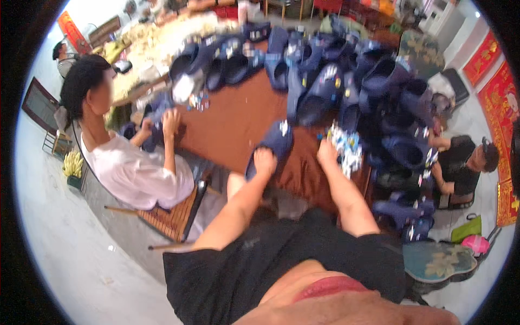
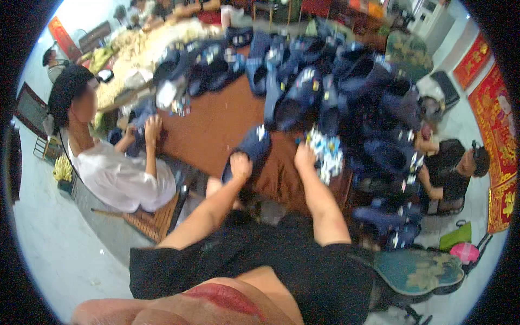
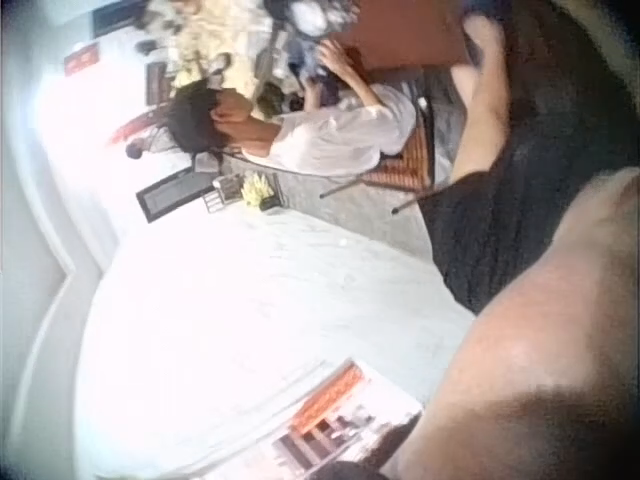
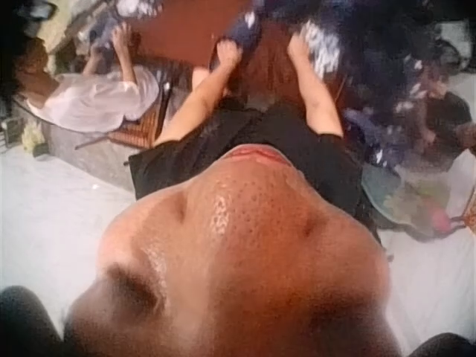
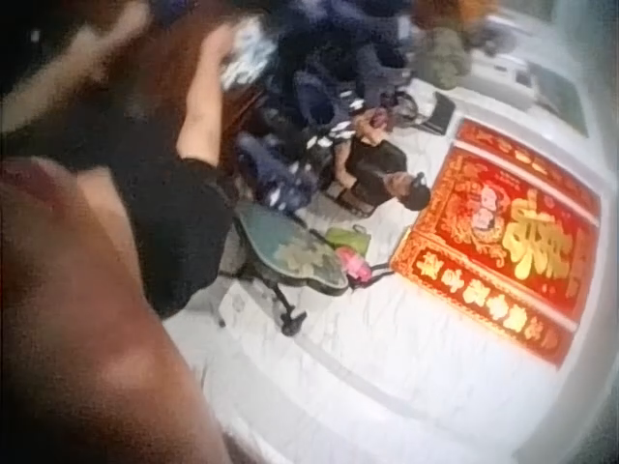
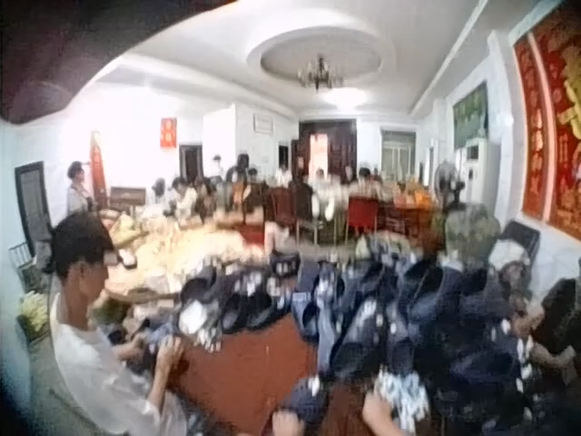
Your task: The camera wearer and several other workers are attaching decorative charms (jibbitz) to blue clog-style shoes at a communal workshop table.
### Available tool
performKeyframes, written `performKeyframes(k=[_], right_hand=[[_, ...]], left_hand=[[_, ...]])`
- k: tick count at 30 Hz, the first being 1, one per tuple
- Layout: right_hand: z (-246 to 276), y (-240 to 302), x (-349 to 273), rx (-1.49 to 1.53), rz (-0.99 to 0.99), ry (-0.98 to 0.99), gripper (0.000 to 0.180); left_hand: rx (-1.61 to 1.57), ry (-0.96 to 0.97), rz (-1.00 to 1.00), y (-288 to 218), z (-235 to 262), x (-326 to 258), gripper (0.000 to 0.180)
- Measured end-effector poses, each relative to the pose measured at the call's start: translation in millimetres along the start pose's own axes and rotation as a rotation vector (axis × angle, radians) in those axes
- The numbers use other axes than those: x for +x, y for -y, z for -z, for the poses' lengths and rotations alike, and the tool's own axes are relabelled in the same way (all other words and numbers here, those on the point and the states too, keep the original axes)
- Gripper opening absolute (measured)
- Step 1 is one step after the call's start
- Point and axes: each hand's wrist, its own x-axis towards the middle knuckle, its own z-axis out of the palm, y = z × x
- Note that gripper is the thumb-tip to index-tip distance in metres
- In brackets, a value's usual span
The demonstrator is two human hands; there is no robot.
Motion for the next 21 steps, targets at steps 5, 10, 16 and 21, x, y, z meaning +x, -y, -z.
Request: performKeyframes(k=[5,10,16,21], right_hand=[[7,17,17,0.196,-0.043,-0.112,0.020],[-13,50,17,0.681,0.171,-0.150,0.022],[-26,76,-1,0.878,0.058,0.116,0.022],[-31,74,-7,0.966,-0.061,0.134,0.019]], left_hand=[[0.051,0.085,0.061,-3,2,15,0.024],[0.061,-0.002,0.040,-5,1,16,0.025],[0.012,0.093,0.075,-2,2,4,0.022],[-0.012,-0.017,0.023,-7,-2,-1,0.021]])
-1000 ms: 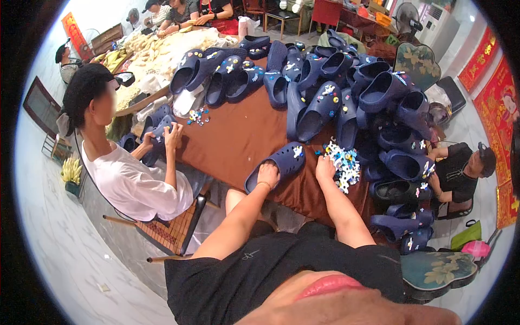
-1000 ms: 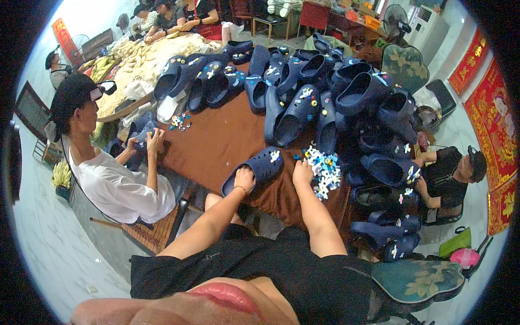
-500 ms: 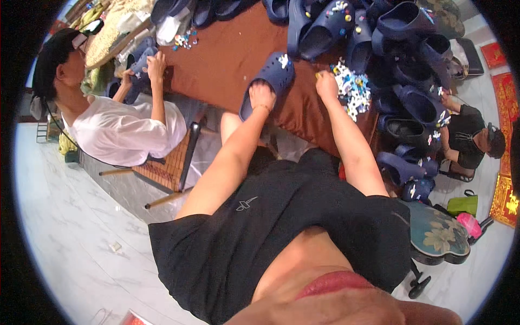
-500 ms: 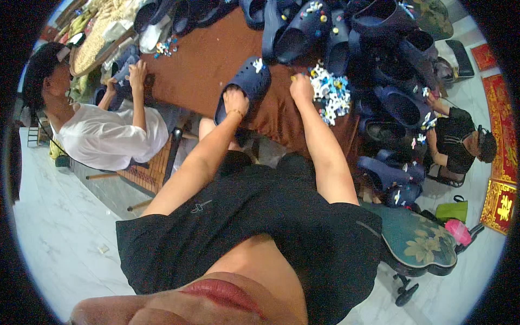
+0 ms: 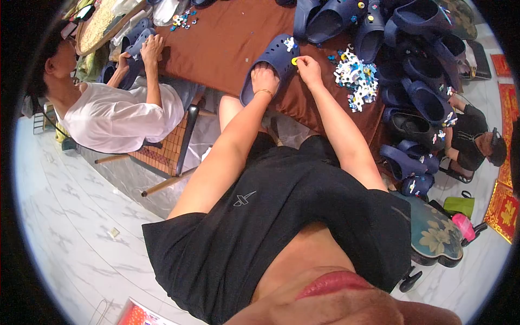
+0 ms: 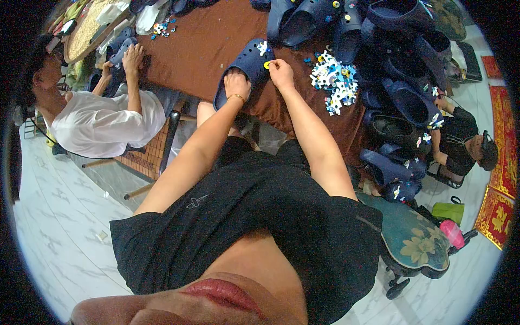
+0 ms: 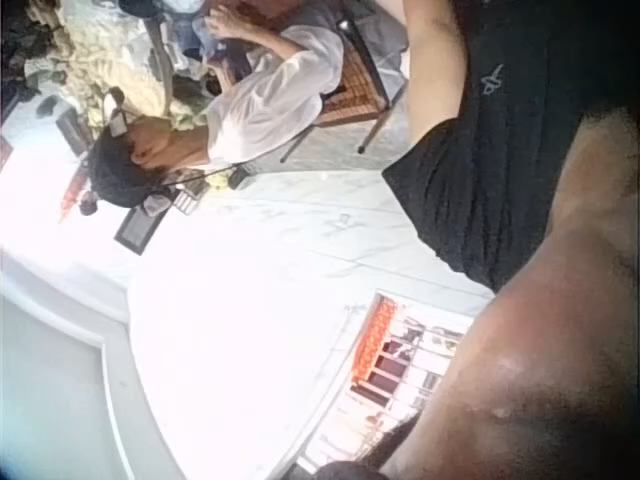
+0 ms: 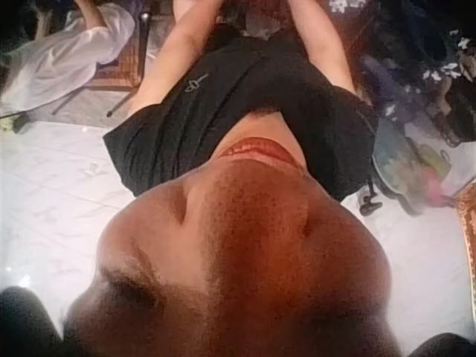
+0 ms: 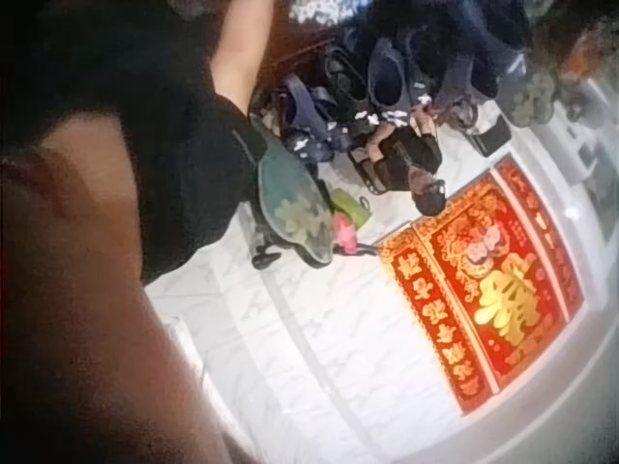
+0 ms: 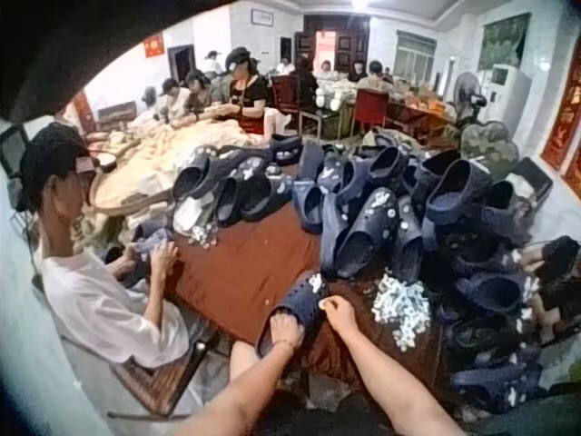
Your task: The camera wearer and several other workers are attaching decorative charms (jibbitz) to blue clog-style shoes at a communal workshop table.
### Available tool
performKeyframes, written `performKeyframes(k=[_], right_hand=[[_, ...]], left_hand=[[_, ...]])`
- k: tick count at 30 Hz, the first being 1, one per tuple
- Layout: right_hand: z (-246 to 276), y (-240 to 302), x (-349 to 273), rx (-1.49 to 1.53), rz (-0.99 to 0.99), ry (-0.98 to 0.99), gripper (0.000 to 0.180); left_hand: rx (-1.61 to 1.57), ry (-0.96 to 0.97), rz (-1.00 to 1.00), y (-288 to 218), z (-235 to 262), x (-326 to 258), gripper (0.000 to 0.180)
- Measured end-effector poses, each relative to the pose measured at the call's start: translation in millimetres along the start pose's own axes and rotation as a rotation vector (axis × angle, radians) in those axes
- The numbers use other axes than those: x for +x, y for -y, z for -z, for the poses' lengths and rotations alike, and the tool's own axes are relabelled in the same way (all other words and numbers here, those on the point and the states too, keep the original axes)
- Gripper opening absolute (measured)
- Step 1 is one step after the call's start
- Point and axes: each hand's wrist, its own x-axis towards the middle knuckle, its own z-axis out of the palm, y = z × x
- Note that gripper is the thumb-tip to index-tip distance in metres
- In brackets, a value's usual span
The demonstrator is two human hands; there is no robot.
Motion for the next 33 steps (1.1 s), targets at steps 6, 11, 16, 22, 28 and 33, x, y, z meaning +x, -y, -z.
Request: performKeyframes(k=[6,11,16,22,28,33], right_hand=[[0,24,-6,-0.229,0.325,-0.116,0.013],[-2,30,-8,-0.314,0.519,-0.229,0.009],[-6,24,-25,-0.373,0.617,-0.209,0.008],[-2,34,-23,-0.345,0.423,-0.069,0.007],[-4,33,-4,-0.332,0.264,-0.004,0.013],[-10,33,9,-0.458,0.197,0.028,0.018]], left_hand=[[0.018,0.150,0.074,4,4,14,0.022],[0.024,0.114,0.042,3,7,21,0.022],[0.073,0.218,0.028,2,7,13,0.026],[-0.008,0.157,0.045,4,14,-4,0.024],[-0.052,0.175,0.047,0,15,2,0.024],[-0.052,0.170,0.046,3,10,4,0.023]])
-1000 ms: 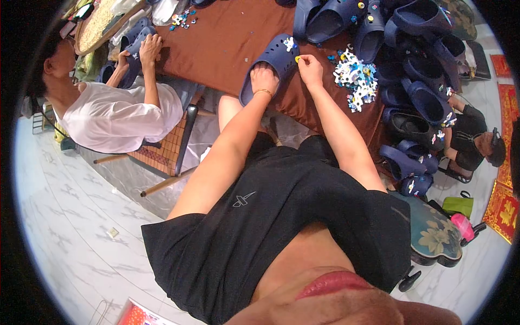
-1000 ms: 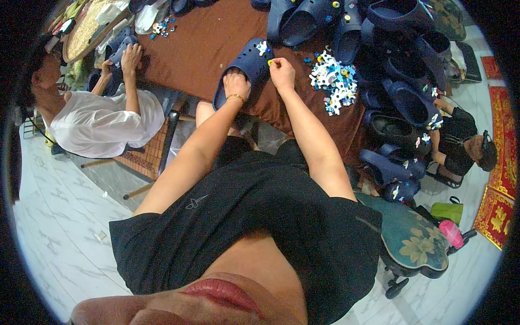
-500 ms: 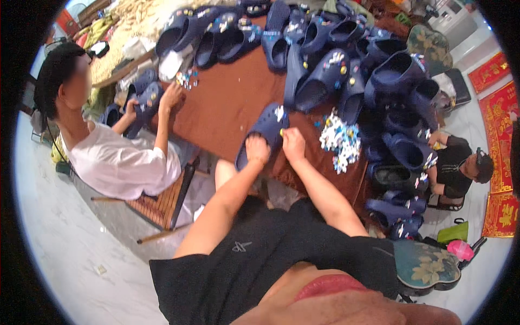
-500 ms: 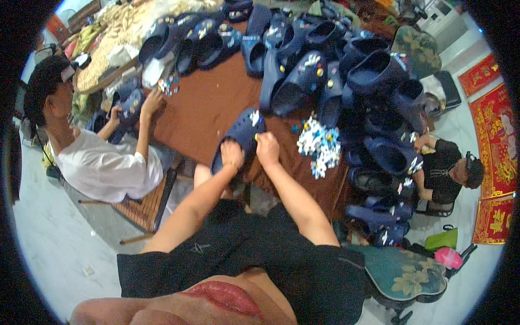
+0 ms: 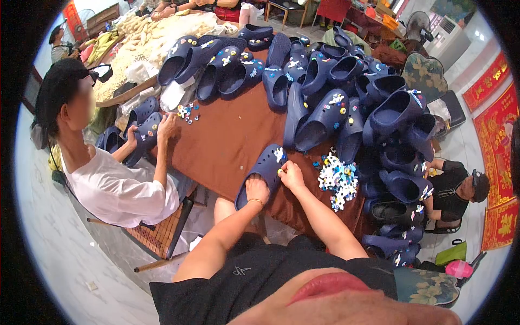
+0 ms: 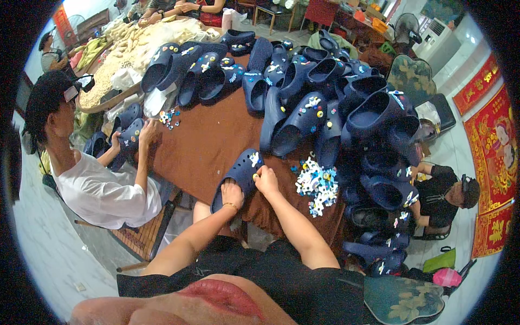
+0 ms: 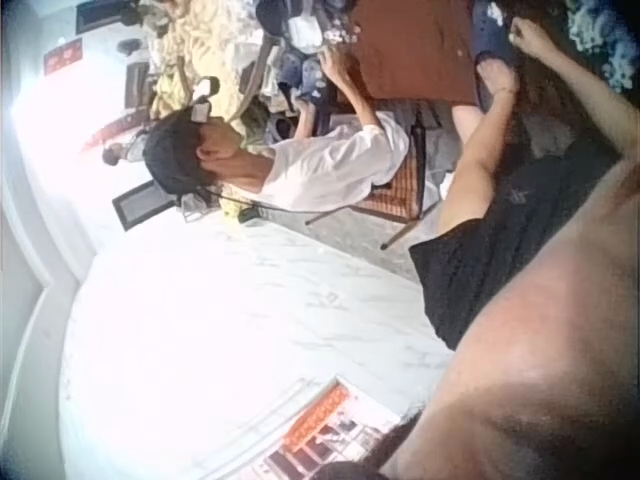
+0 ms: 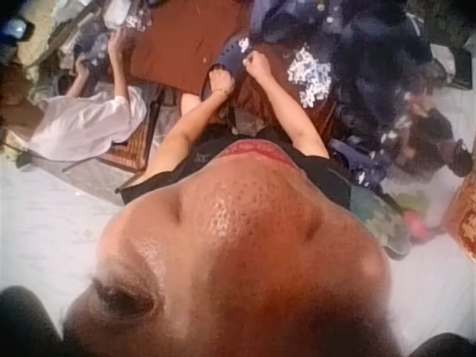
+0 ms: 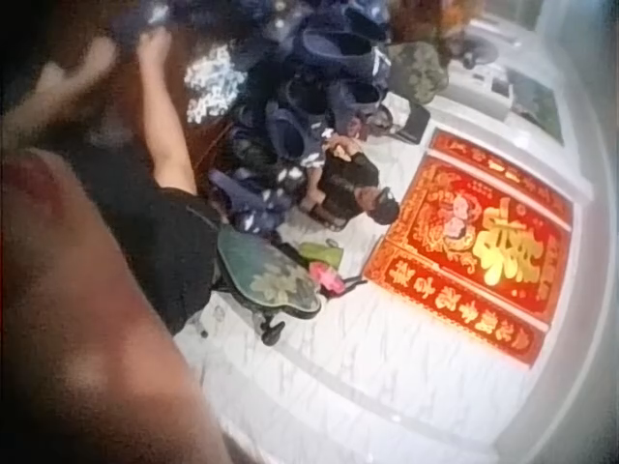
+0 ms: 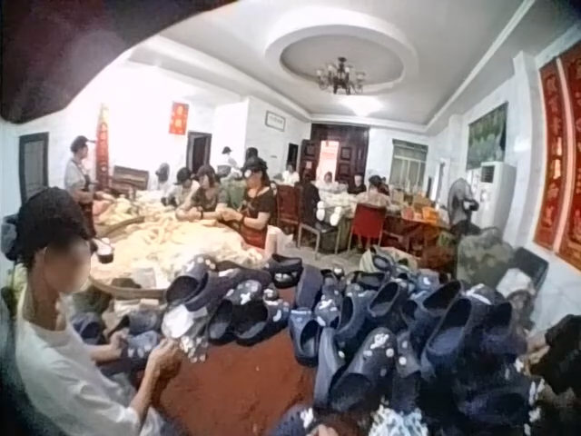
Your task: The camera wearer and several other workers are attaching decorative charms (jibbitz) to blue clog-style shoes at a communal workshop table.
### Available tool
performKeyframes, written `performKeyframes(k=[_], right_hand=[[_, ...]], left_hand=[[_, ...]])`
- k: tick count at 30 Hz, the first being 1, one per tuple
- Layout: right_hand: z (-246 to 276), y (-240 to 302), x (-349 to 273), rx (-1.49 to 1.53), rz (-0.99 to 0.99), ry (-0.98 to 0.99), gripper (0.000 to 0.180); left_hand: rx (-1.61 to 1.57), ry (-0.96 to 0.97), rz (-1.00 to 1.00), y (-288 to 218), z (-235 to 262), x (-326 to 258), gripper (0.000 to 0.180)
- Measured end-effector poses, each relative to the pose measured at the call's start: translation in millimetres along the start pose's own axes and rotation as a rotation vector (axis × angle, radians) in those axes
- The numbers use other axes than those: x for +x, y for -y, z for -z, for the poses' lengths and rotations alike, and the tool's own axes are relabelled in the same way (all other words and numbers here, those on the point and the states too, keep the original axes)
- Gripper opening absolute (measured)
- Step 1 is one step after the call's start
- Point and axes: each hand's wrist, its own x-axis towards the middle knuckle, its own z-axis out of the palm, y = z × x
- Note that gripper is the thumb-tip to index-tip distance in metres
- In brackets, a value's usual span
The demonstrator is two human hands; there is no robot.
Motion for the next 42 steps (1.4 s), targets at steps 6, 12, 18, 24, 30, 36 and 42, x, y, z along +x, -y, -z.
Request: performKeyframes(k=[6,12,18,24,30,36,42], right_hand=[[4,0,10,0.042,-0.018,0.083,0.023],[-3,-23,22,0.248,-0.165,0.172,0.022],[-2,-9,37,0.261,-0.276,0.246,0.020],[46,-16,-2,-0.116,-0.011,-0.051,0.025],[61,-70,-34,-0.723,-0.042,-0.059,0.017],[60,-73,-39,-0.748,0.005,-0.089,0.015],[64,-76,-35,-0.778,-0.044,-0.035,0.014]], left_hand=[[0.032,-0.042,-0.010,3,-7,-1,0.021],[-0.020,0.032,0.007,-1,-1,0,0.023],[0.039,0.019,0.065,-2,-7,9,0.024],[0.016,-0.101,0.041,1,-6,7,0.026],[0.015,-0.123,0.033,2,-13,9,0.025],[0.050,-0.109,0.044,1,-12,9,0.022],[0.061,-0.126,0.049,2,-15,10,0.022]])
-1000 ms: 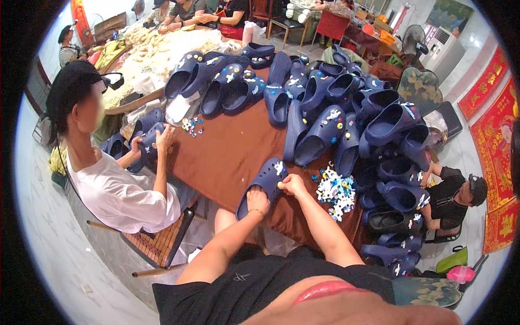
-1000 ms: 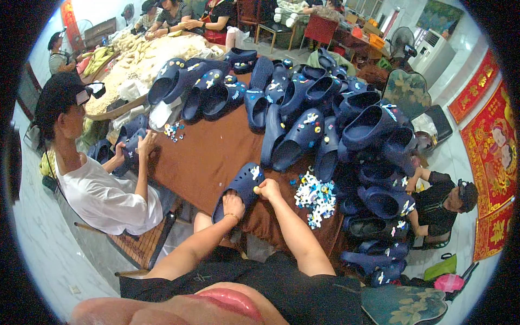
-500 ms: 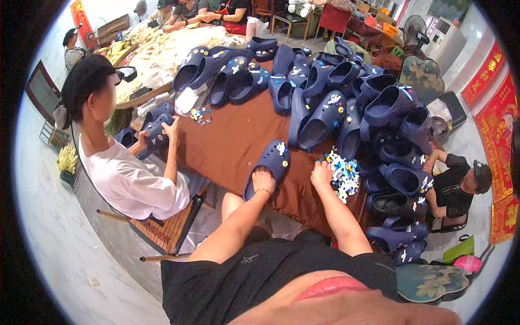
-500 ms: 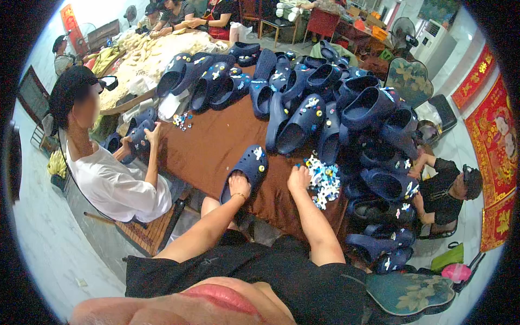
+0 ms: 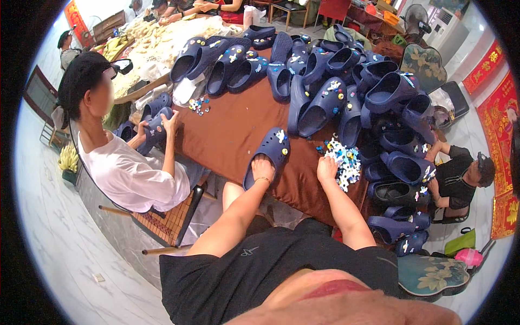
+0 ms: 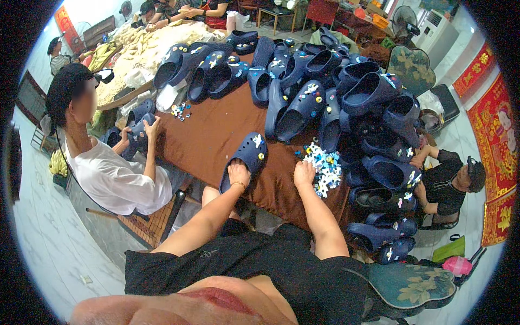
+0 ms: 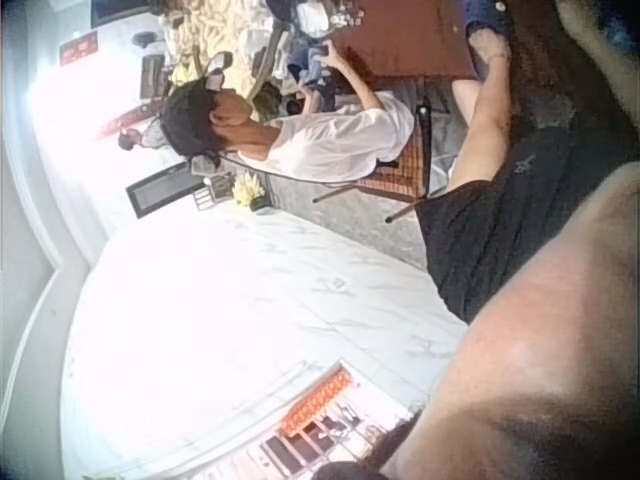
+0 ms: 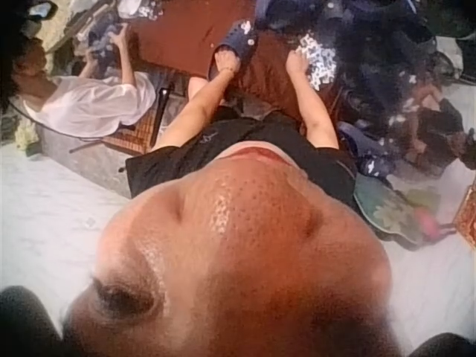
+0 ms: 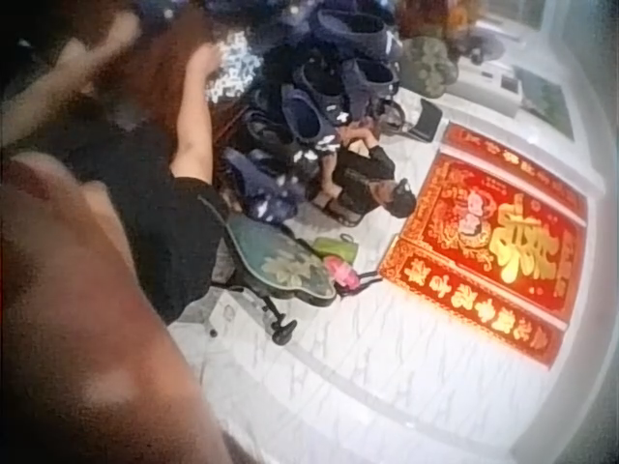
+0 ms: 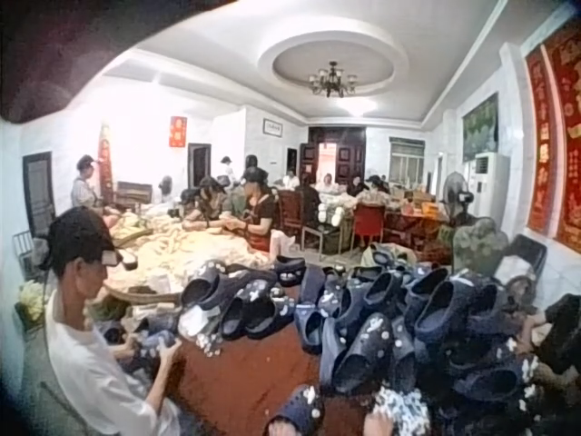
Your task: The camera wearer and several other workers are attaching decorative charms (jibbitz) to blue clog-style shoes at a communal workshop table.
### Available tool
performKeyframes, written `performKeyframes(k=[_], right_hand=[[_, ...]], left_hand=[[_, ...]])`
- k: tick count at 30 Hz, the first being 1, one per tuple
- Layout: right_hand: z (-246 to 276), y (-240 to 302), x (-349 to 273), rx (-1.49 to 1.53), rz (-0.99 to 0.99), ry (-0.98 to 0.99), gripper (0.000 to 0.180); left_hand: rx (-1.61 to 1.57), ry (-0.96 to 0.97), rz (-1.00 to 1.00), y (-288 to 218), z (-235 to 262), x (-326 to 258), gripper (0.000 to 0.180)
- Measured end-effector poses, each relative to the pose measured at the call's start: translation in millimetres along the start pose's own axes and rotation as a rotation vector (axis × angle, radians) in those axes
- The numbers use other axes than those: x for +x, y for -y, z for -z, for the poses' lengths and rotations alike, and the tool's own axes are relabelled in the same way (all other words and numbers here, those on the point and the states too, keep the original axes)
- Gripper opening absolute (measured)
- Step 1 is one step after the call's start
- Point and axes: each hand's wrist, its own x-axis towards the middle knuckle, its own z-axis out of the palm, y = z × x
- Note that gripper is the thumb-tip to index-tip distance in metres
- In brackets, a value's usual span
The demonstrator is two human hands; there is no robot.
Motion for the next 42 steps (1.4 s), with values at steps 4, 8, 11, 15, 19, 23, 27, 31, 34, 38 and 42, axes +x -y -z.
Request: performKeyframes(k=[4,8,11,15,19,23,27,31,34,38,42], right_hand=[[-3,-5,2,0.056,-0.005,-0.094,0.012],[18,2,4,0.313,-0.066,-0.186,0.018],[18,6,7,0.601,-0.194,-0.113,0.021],[-25,9,16,0.893,-0.147,-0.164,0.017],[-26,28,17,1.223,-0.200,0.121,0.015],[-24,41,21,1.244,-0.163,0.099,0.015],[-2,54,25,1.270,-0.171,0.031,0.012],[9,69,33,1.233,-0.142,0.011,0.012],[12,82,48,1.231,-0.092,-0.030,0.014],[23,94,70,1.215,0.151,-0.165,0.017],[53,119,72,1.183,0.186,0.039,0.018]], left_hand=[[-0.012,-0.031,-0.013,0,1,-1,0.023],[0.014,-0.020,0.003,3,-4,-4,0.023],[-0.018,-0.095,-0.023,0,2,-4,0.022],[-0.027,0.041,-0.002,-3,10,-4,0.024],[-0.028,-0.009,-0.007,0,6,-4,0.022],[-0.019,0.041,0.005,-2,6,0,0.025],[-0.005,0.083,0.015,1,3,-4,0.028],[-0.037,0.054,0.034,2,1,-3,0.028],[-0.067,-0.003,0.002,2,1,-6,0.029],[0.010,0.007,-0.015,-5,9,0,0.026],[-0.116,0.110,0.066,0,11,6,0.033]])
